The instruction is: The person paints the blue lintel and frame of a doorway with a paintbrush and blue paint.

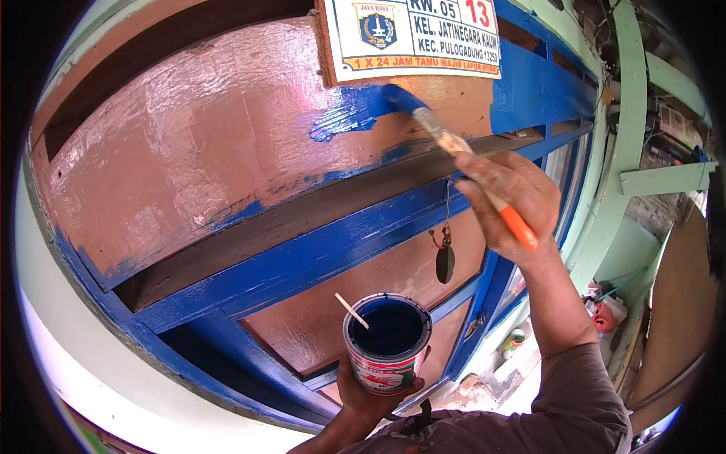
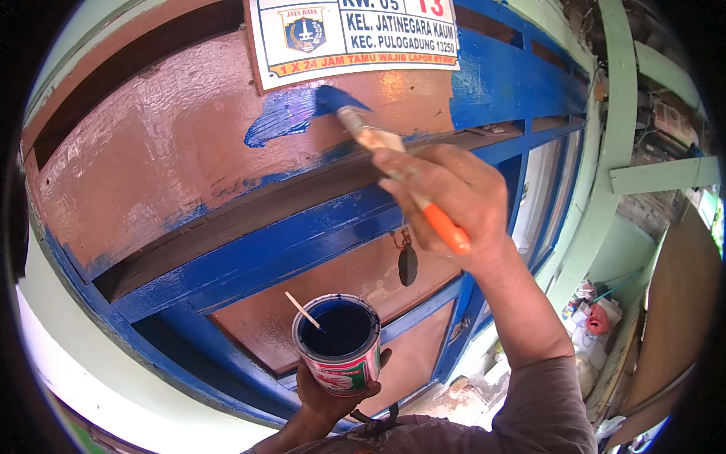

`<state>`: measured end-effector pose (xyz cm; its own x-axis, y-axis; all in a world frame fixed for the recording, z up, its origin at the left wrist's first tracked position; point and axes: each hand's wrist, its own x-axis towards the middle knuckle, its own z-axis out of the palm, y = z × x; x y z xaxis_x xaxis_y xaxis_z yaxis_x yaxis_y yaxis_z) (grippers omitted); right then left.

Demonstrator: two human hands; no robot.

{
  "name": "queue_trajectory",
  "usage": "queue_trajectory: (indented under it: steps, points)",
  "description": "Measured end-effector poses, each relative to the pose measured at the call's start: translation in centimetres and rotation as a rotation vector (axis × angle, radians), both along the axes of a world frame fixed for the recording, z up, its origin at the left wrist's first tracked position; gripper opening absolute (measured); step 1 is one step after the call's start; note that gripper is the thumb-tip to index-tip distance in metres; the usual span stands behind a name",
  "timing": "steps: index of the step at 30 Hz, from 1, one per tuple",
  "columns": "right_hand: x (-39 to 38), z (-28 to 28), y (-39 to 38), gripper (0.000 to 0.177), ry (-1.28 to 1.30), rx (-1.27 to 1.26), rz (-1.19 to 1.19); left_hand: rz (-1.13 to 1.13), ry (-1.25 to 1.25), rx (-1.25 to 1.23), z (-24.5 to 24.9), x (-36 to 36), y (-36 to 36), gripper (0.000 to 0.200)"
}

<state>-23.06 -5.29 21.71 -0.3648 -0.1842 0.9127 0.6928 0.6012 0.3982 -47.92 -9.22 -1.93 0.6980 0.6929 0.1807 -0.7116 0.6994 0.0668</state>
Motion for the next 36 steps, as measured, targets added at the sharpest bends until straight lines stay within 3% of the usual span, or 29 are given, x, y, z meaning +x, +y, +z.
queue_trajectory:
  steps: [8,11,21,29,34,36]
  points:
    - [-2.7,1.3,0.7,0.047,-0.189,0.096,0.066,-0.024,-0.025,0.037,0.6,0.8,-0.3,0.086]
    - [-1.9,1.8,1.2,0.045,-0.151,0.157,0.028,-0.039,-0.01,0.025,0.9,0.9,-0.3,0.085]
    - [4.9,0.8,0.9,0.044,-0.009,-0.051,-0.087,-0.017,0.064,-0.045,1.2,2.0,-0.2,0.082]
    - [8.5,0.1,1.4,0.042,0.0,-0.068,-0.157,0.067,0.201,0.042,0.2,2.7,0.2,0.083]
    - [9.5,-1.4,1.0,0.04,0.109,-0.043,-0.197,-0.022,0.073,0.006,0.9,2.8,0.3,0.084]
    - [8.2,-1.3,0.4,0.04,0.01,-0.028,-0.131,-0.022,0.084,0.034,1.0,3.0,0.4,0.084]
